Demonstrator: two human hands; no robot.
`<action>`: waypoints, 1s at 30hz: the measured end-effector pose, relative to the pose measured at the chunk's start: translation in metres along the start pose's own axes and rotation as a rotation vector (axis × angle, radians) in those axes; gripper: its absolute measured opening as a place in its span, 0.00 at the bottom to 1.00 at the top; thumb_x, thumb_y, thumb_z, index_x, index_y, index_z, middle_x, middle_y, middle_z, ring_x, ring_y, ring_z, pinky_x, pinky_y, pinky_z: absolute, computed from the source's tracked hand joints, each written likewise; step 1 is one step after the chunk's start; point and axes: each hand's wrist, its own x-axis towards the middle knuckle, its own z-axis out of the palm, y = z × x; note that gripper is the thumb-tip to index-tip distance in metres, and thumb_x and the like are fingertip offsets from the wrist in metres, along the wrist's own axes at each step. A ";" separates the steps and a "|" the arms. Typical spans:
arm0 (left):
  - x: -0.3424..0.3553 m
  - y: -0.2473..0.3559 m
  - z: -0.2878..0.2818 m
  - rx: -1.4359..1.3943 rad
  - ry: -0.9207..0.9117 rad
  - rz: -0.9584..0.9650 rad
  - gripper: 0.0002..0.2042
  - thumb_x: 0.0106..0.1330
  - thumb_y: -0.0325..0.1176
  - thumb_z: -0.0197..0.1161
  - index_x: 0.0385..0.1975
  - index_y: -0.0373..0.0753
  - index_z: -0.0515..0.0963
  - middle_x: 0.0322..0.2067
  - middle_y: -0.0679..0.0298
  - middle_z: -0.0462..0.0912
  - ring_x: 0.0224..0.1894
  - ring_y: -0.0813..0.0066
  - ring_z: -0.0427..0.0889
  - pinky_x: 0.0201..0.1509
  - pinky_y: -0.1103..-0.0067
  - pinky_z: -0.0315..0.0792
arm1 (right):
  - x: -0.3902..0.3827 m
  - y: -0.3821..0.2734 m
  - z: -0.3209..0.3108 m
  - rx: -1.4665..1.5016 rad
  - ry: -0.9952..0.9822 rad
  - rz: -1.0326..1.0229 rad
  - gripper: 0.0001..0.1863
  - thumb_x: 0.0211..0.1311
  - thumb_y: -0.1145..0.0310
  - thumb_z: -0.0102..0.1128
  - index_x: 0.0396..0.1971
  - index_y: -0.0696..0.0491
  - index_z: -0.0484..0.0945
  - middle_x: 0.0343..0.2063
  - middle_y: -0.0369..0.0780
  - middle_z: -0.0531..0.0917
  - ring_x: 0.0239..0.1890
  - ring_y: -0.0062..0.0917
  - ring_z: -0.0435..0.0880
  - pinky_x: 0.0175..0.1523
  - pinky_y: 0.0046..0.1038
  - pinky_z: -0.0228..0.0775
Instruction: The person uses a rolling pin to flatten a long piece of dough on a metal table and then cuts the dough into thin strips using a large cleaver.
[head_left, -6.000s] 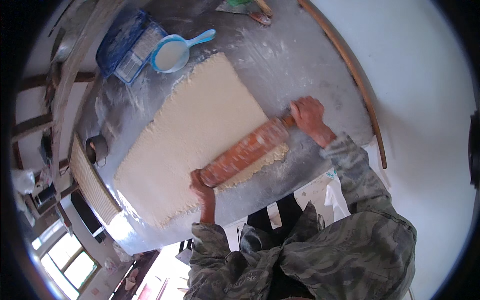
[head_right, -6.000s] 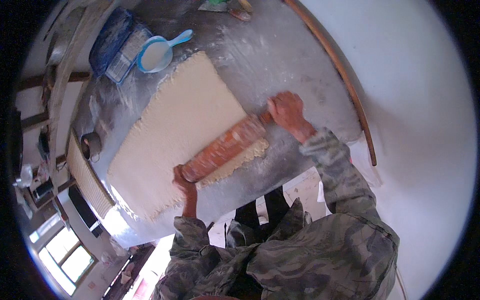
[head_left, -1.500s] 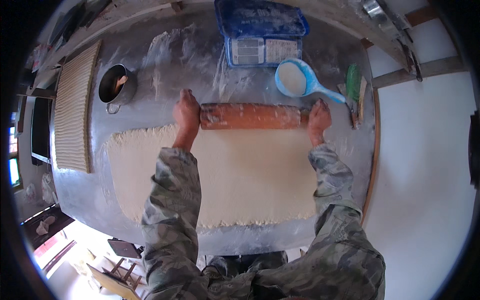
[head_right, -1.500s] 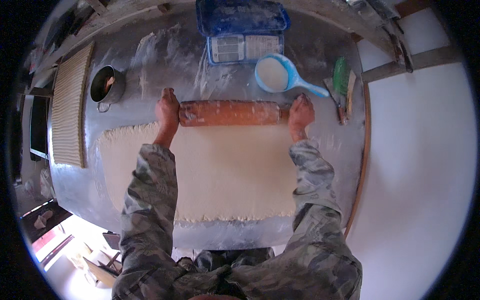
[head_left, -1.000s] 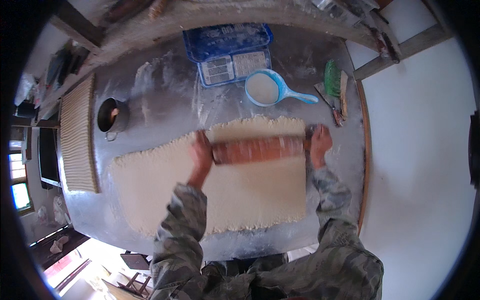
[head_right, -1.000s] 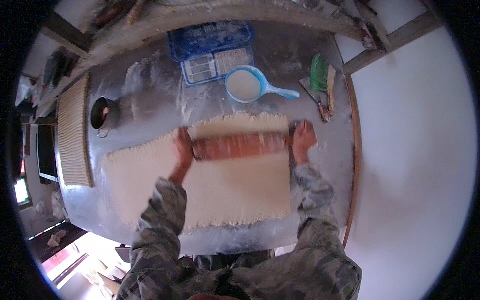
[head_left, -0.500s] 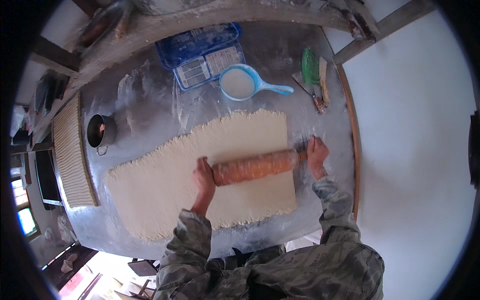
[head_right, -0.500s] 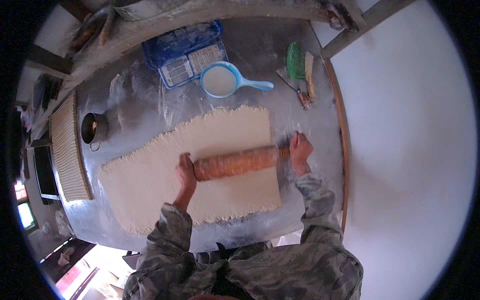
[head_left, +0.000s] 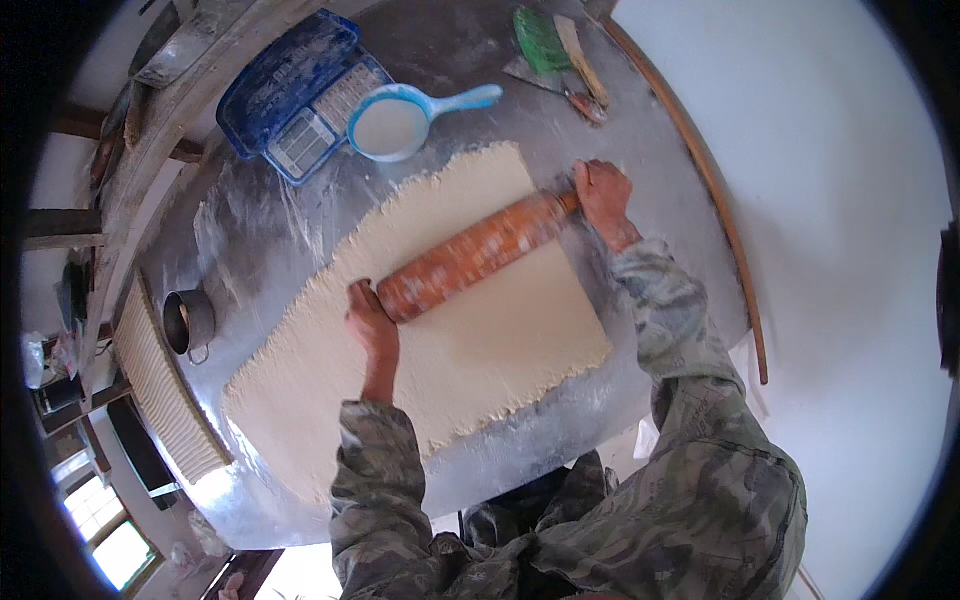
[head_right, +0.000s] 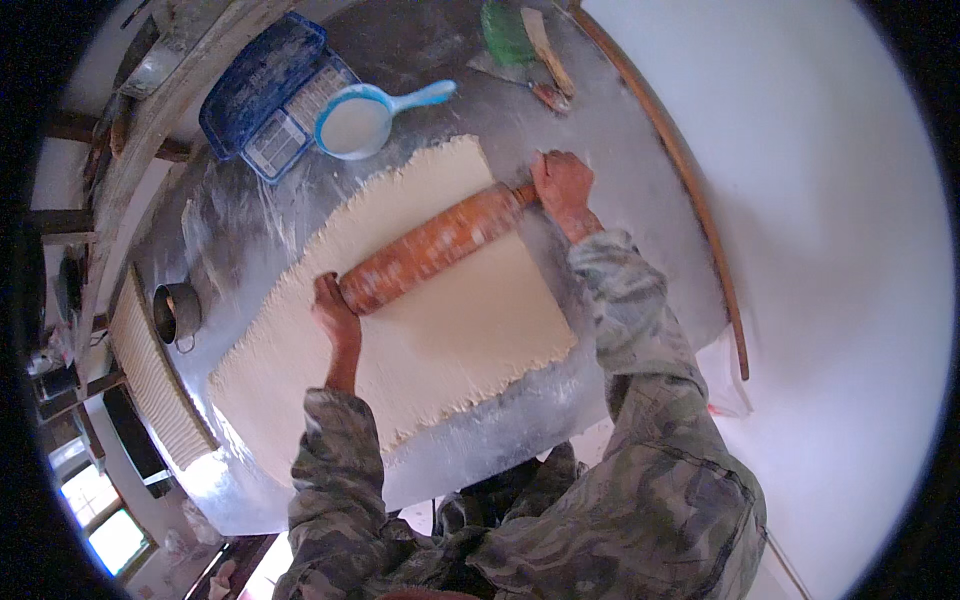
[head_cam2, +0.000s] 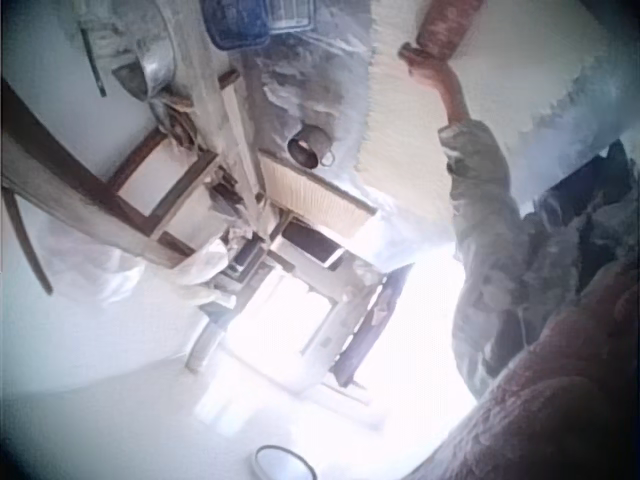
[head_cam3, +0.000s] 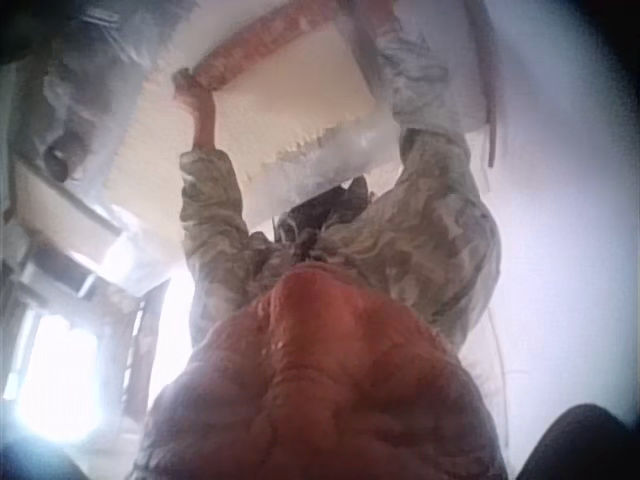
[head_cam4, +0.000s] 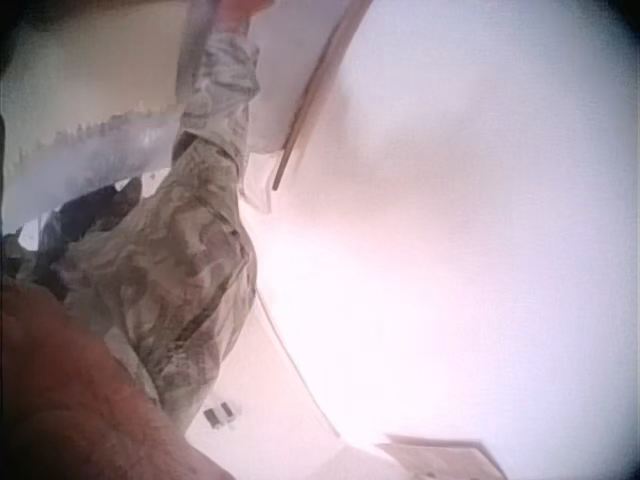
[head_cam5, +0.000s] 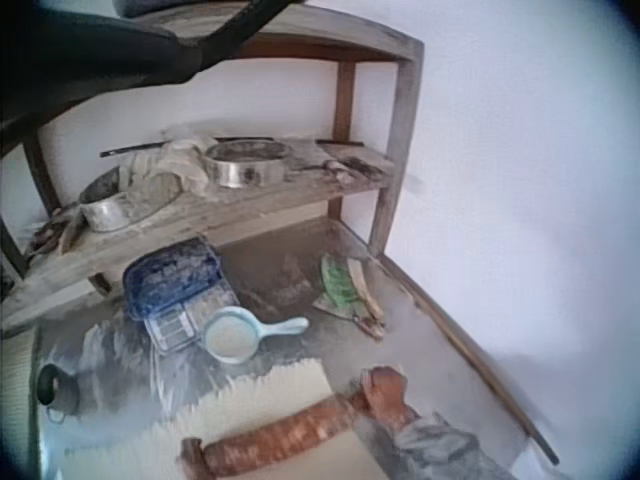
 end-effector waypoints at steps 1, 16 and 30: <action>-0.025 0.004 -0.006 0.019 -0.022 0.011 0.08 0.72 0.33 0.50 0.40 0.40 0.76 0.27 0.48 0.82 0.29 0.46 0.82 0.30 0.60 0.73 | -0.021 0.006 -0.015 0.008 -0.005 0.006 0.17 0.64 0.59 0.52 0.20 0.52 0.77 0.22 0.42 0.80 0.27 0.41 0.78 0.32 0.42 0.70; -0.242 -0.043 -0.129 0.090 -0.262 -0.038 0.08 0.65 0.32 0.53 0.41 0.46 0.75 0.27 0.53 0.83 0.27 0.50 0.82 0.27 0.59 0.73 | -0.248 0.004 -0.201 0.156 -0.205 0.216 0.09 0.62 0.67 0.57 0.38 0.53 0.83 0.28 0.44 0.84 0.28 0.39 0.83 0.35 0.36 0.74; -0.161 -0.279 -0.297 0.287 -0.065 -0.183 0.11 0.66 0.31 0.52 0.46 0.43 0.74 0.49 0.51 0.78 0.47 0.48 0.78 0.43 0.58 0.73 | -0.252 -0.323 -0.074 0.168 -0.281 -0.440 0.18 0.64 0.64 0.53 0.49 0.60 0.77 0.52 0.49 0.78 0.54 0.44 0.76 0.56 0.40 0.67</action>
